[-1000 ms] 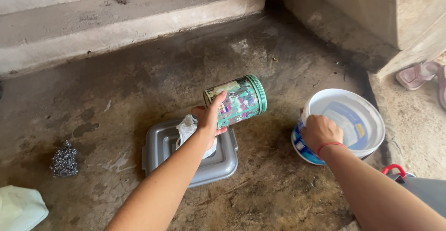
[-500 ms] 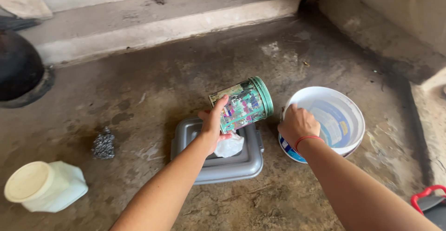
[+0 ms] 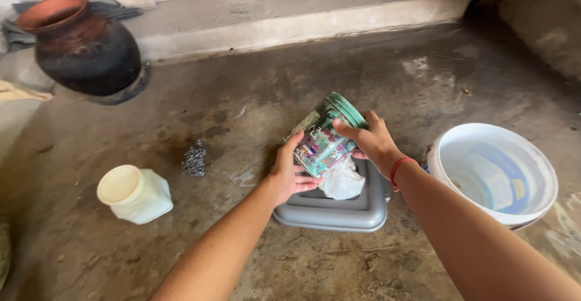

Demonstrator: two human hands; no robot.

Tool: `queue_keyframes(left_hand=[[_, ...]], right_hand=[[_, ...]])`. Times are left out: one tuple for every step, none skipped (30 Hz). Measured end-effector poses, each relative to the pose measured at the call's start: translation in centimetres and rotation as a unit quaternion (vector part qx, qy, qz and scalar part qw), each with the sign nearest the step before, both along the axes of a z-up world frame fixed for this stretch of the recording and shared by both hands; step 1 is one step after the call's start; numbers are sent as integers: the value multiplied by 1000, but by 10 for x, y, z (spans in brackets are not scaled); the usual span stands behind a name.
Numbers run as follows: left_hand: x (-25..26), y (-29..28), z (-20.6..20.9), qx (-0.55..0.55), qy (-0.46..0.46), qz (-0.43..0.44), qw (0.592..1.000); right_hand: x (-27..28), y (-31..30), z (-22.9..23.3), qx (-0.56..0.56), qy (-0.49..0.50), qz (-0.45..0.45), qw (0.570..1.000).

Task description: The recorder is cleaning, rinsing, and drying various plastic containers and lids in an outdoor setting.

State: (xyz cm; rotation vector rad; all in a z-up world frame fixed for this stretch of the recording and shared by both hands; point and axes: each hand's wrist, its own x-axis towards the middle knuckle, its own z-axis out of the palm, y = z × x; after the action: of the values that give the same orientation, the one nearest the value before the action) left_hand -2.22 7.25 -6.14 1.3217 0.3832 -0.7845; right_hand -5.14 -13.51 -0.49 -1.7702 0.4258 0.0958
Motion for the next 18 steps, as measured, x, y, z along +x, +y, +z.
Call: queue_keyframes(left_hand=[[3,8,-5,2,1,4,1000],[8,14,-9,-2,-17,-5,1000],[12,20,-14,-7,-34,-15,999],[12,21,-14,-9,-33,-17,999],[13,23,-14,-5,-46,-20,999],[14,25,-14,0,-58,-23,998],[12,19,-11,-3,-58,-24,998],[10,18,-8,0,-68,-18,998],[7,18,-5,2,-77,-12,997],[10,19,-9,2,-77,-11,997],[12,21,-14,-1,-78,-13,997],[12,16,-21,-10,-78,-16,997],[12,18,-25,-17,-76,-17,997],[10,26,-28,-14,-85,-21,996],[8,35,-31,-10,-93,-25,995],[4,42,-18,-9,-94,-17,995],[-1,49,-4,26,-94,6,995],[-5,53,10,59,-94,28,993]], right_hand=[[4,7,1,2,1,4,1000],[7,11,2,1,-11,0,1000],[11,15,3,-1,-22,-4,1000],[13,14,0,-3,-22,-6,1000],[16,13,-2,-27,-32,-4,999],[19,12,-5,-51,-43,-2,998],[21,7,-6,-54,-43,-3,998],[22,7,-8,-86,-50,-11,995],[24,8,-10,-119,-58,-19,991],[25,11,-9,-119,-59,-17,991],[26,15,-9,-108,-61,-24,992],[24,13,-9,-103,-61,-32,992],[23,12,-8,-109,-60,-32,992],[22,16,-7,-103,-64,-21,992],[22,21,-5,-97,-67,-11,993],[23,33,-2,-95,-69,-3,993],[24,45,2,-111,-75,1,991],[26,55,8,-129,-83,2,988]])
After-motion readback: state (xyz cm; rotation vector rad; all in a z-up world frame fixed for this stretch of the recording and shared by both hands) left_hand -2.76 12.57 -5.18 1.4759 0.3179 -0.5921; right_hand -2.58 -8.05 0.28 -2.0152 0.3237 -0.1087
